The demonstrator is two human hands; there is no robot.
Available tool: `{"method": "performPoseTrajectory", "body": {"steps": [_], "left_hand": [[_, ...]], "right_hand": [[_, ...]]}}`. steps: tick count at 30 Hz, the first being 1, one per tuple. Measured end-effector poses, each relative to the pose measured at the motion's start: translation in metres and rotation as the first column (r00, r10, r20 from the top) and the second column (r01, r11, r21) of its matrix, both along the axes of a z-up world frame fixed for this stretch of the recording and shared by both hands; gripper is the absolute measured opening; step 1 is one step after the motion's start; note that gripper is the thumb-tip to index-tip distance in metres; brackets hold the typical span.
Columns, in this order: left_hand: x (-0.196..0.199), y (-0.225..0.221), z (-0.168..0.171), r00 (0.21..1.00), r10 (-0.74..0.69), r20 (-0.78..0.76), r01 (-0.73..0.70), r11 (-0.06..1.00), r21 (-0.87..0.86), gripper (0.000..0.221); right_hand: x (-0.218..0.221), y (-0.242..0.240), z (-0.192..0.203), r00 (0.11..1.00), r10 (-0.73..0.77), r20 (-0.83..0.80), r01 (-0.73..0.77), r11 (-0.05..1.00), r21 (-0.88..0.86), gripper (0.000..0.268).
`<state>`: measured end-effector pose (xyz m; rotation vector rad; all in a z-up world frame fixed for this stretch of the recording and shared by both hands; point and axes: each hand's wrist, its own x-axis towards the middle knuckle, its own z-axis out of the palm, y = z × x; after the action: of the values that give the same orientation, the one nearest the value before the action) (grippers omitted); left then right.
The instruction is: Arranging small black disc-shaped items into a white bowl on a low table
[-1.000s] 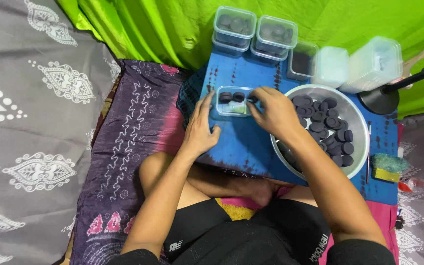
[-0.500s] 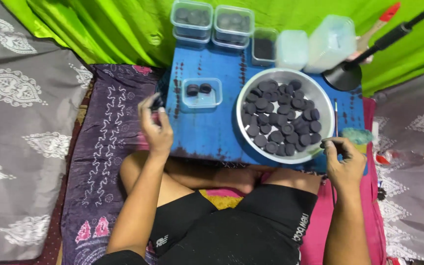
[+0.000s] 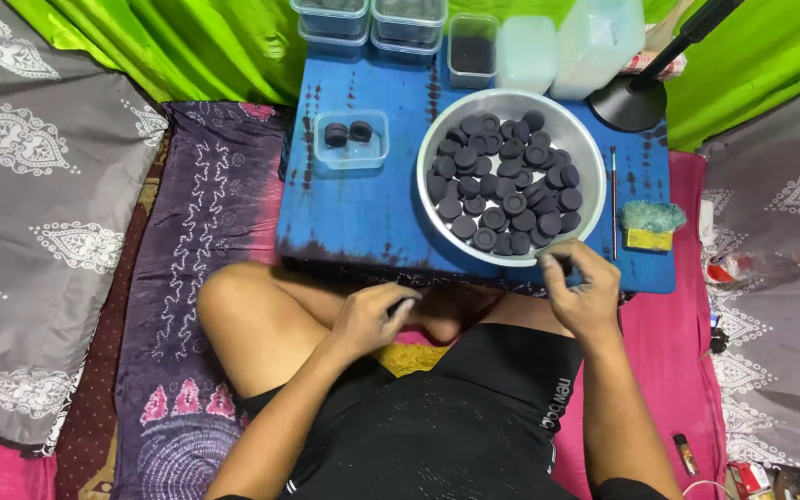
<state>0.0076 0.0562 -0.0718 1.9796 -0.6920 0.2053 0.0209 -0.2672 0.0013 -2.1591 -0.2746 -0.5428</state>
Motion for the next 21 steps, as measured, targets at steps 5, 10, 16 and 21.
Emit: {"method": "performPoseTrajectory", "body": {"steps": [5,10,16,21], "left_hand": [[0.017,-0.002,-0.017,0.902,0.167,-0.398,-0.146,0.986,0.084,0.02],[0.02,-0.007,0.01,0.771,0.225,-0.596,-0.151,0.973,0.173,0.035],[0.024,-0.023,0.009,0.545,0.256,-0.798,-0.17,0.966,0.194,0.07],[0.024,-0.021,-0.039,0.424,0.06,-0.904,-0.529,0.827,-0.193,0.042]], "right_hand": [[-0.008,-0.011,0.0,0.998,0.056,-0.022,-0.056,0.998,-0.034,0.025],[-0.012,-0.045,-0.01,0.999,-0.025,0.024,0.025,1.0,-0.019,0.027],[-0.003,-0.083,-0.023,0.983,-0.163,0.079,0.161,0.987,0.025,0.035],[0.002,-0.1,-0.033,0.963,-0.262,0.071,0.261,0.965,0.018,0.032]]}}
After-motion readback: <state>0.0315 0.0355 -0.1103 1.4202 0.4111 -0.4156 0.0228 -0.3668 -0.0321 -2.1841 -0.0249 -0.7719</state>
